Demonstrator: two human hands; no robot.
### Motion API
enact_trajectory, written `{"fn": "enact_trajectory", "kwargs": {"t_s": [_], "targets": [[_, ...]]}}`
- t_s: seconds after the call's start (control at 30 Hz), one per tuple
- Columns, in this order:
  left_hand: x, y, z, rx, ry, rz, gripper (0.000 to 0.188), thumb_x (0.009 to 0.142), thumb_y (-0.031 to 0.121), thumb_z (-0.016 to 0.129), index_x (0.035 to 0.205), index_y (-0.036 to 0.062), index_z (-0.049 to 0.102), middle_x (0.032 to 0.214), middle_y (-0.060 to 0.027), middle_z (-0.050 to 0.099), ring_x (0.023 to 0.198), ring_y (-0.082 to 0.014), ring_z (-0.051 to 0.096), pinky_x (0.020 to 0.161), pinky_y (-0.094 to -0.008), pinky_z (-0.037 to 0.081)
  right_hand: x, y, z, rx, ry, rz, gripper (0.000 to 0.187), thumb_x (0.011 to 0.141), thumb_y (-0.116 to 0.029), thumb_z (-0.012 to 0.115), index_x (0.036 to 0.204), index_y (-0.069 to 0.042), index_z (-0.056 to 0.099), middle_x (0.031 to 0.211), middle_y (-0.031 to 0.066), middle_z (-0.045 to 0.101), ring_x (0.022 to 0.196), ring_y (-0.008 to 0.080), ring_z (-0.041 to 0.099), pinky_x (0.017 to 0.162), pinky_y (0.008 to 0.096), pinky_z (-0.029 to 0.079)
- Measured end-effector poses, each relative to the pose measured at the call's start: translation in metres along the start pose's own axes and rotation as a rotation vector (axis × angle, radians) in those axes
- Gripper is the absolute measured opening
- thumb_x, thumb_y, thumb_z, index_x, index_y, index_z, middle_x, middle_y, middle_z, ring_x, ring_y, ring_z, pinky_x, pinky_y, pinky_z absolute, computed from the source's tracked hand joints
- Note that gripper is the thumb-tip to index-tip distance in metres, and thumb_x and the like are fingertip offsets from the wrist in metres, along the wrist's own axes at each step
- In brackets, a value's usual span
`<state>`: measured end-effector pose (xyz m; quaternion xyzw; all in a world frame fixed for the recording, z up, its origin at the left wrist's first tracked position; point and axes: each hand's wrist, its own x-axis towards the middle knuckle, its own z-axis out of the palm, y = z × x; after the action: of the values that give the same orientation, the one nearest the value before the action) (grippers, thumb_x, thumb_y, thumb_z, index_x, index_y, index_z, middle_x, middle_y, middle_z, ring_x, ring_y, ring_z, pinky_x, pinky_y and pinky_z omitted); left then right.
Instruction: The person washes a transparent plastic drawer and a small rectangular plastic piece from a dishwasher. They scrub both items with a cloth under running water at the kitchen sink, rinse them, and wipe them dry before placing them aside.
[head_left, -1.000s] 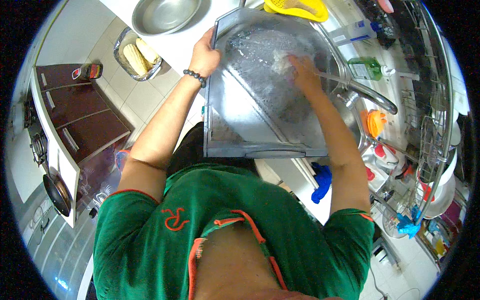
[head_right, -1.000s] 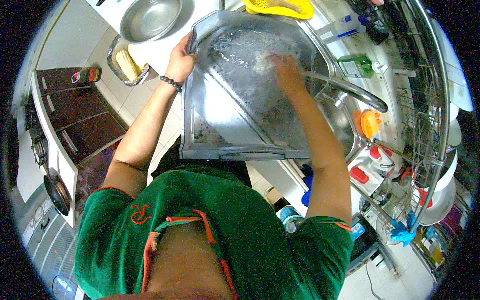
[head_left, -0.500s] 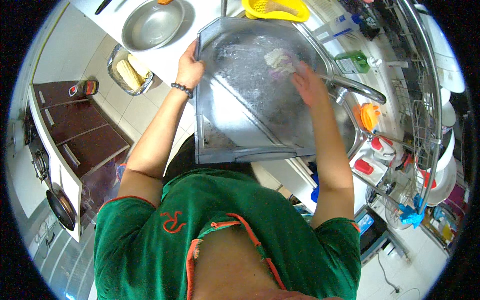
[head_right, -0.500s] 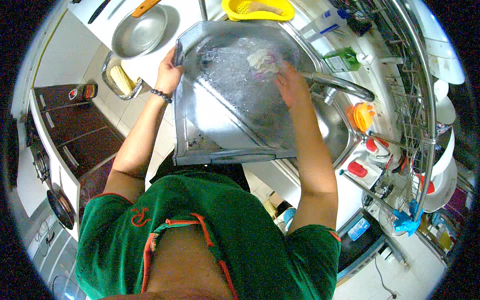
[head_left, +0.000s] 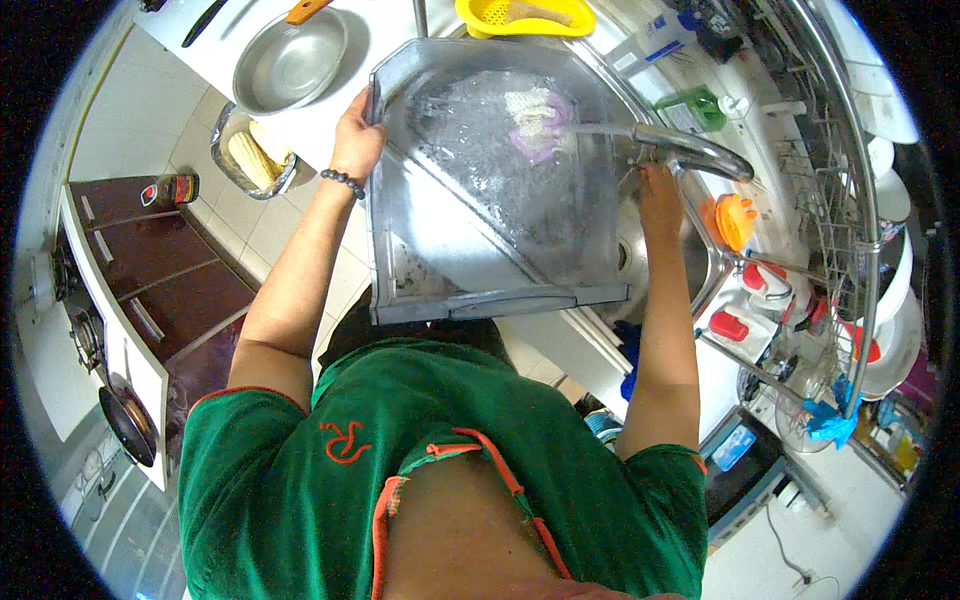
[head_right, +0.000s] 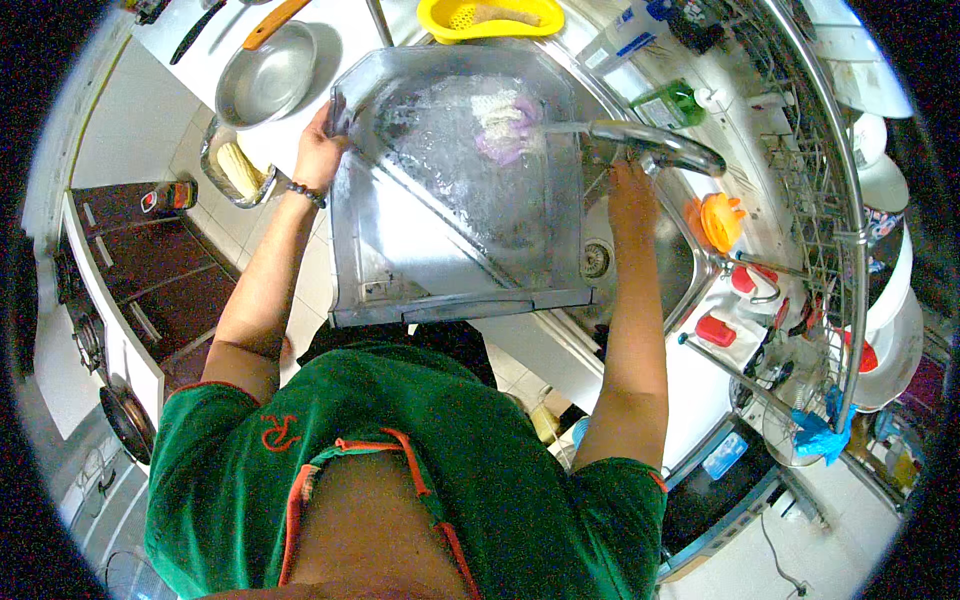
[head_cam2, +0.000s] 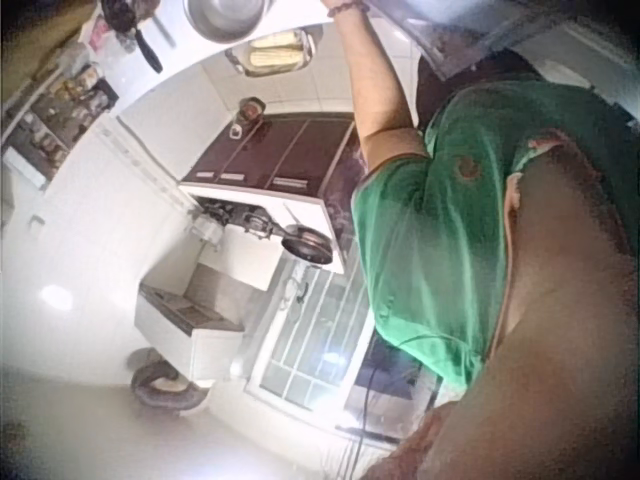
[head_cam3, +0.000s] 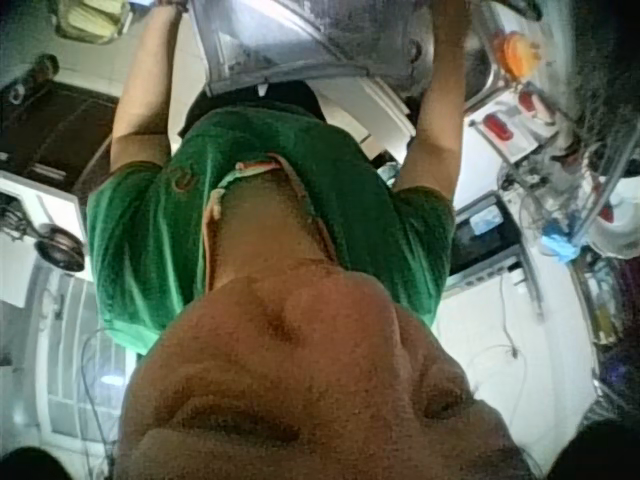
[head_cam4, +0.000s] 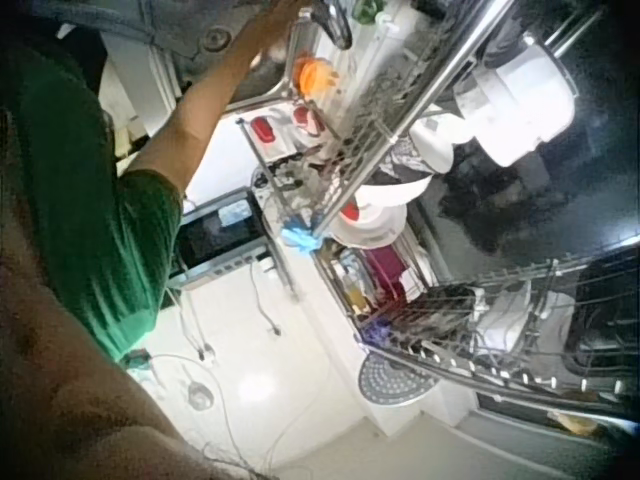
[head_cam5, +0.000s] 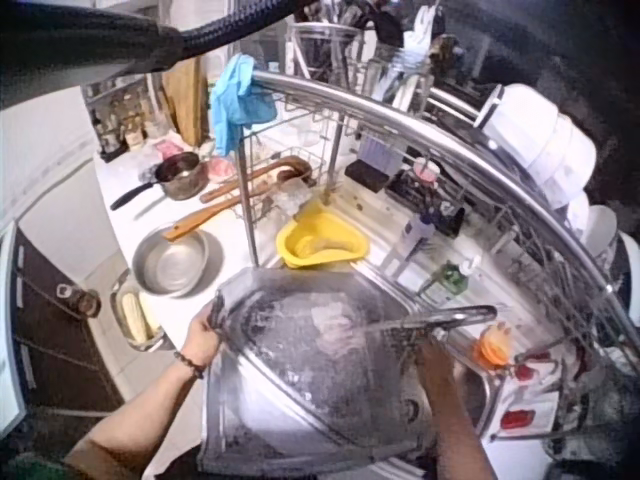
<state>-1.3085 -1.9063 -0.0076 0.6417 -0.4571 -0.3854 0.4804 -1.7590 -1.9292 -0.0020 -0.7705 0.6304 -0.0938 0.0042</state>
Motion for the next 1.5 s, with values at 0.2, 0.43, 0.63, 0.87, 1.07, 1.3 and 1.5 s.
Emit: {"fn": "enact_trajectory", "kwargs": {"t_s": [0.2, 0.43, 0.63, 0.87, 1.07, 1.3, 1.5], "targets": [[-0.002, 0.003, 0.0, -0.026, 0.004, 0.018, 0.062, 0.066, -0.009, 0.045, 0.127, -0.0018, 0.042, 0.113, -0.0104, 0.056, 0.102, -0.0166, 0.053, 0.09, -0.0236, 0.037, 0.022, -0.005, 0.008, -0.113, 0.014, 0.095, 0.021, 0.09, -0.023, 0.043, 0.1, -0.007, 0.052, 0.094, 0.0146, 0.054, 0.086, 0.0355, 0.055, 0.071, 0.0457, 0.045], [-0.001, -0.001, 0.003, -0.068, 0.043, -0.013, 0.063, 0.065, -0.011, 0.043, 0.127, -0.0015, 0.041, 0.114, -0.0107, 0.056, 0.104, -0.0165, 0.052, 0.092, -0.0231, 0.036, 0.026, -0.017, -0.006, -0.086, -0.073, 0.202, 0.019, 0.088, -0.02, 0.045, 0.098, -0.006, 0.053, 0.099, 0.0176, 0.055, 0.087, 0.0336, 0.057, 0.073, 0.0436, 0.047], [-0.003, -0.004, -0.005, 0.016, -0.024, -0.013, 0.067, 0.062, -0.015, 0.044, 0.128, -0.0022, 0.04, 0.123, -0.0069, 0.05, 0.112, -0.0153, 0.047, 0.093, -0.0239, 0.035, -0.013, -0.058, -0.038, 0.138, 0.182, 0.094, 0.03, 0.081, -0.015, 0.057, 0.11, -0.007, 0.054, 0.099, 0.0131, 0.054, 0.086, 0.0304, 0.057, 0.073, 0.0405, 0.046], [-0.004, 0.004, -0.002, -0.031, -0.014, -0.003, 0.067, 0.061, -0.013, 0.045, 0.127, -0.0026, 0.041, 0.12, -0.0077, 0.052, 0.11, -0.0164, 0.048, 0.093, -0.0232, 0.034, 0.056, -0.139, 0.007, 0.237, -0.213, -0.208, 0.057, 0.076, -0.009, 0.058, 0.129, -0.007, 0.036, 0.133, 0.0185, 0.035, 0.122, 0.0323, 0.036, 0.099, 0.0379, 0.033], [-0.003, -0.007, -0.002, -0.06, 0.007, -0.031, 0.066, 0.063, -0.014, 0.045, 0.128, -0.003, 0.039, 0.12, -0.0085, 0.052, 0.109, -0.0153, 0.048, 0.092, -0.0232, 0.036, 0.05, -0.178, 0.069, 0.017, -0.346, -0.422, 0.061, 0.075, -0.026, 0.061, 0.129, -0.009, 0.037, 0.137, 0.0157, 0.03, 0.121, 0.0382, 0.034, 0.101, 0.0474, 0.027], [-0.01, 0.001, -0.003, -0.031, 0.018, 0.0, 0.068, 0.062, -0.014, 0.045, 0.129, -0.0052, 0.036, 0.126, -0.0134, 0.047, 0.118, -0.0186, 0.042, 0.1, -0.0252, 0.029, 0.079, -0.17, 0.075, 0.237, -0.165, -0.365, 0.048, 0.071, -0.026, 0.067, 0.112, -0.007, 0.051, 0.118, 0.0175, 0.047, 0.103, 0.0364, 0.048, 0.088, 0.0418, 0.04], [-0.009, 0.004, -0.001, 0.045, 0.013, 0.057, 0.07, 0.06, -0.016, 0.046, 0.129, -0.0034, 0.037, 0.126, -0.0121, 0.047, 0.116, -0.0178, 0.043, 0.099, -0.0243, 0.03, 0.12, -0.181, 0.102, 0.594, -0.019, 0.168, 0.046, 0.065, -0.015, 0.071, 0.104, -0.002, 0.05, 0.104, 0.022, 0.051, 0.098, 0.0375, 0.049, 0.087, 0.0409, 0.04]]}}
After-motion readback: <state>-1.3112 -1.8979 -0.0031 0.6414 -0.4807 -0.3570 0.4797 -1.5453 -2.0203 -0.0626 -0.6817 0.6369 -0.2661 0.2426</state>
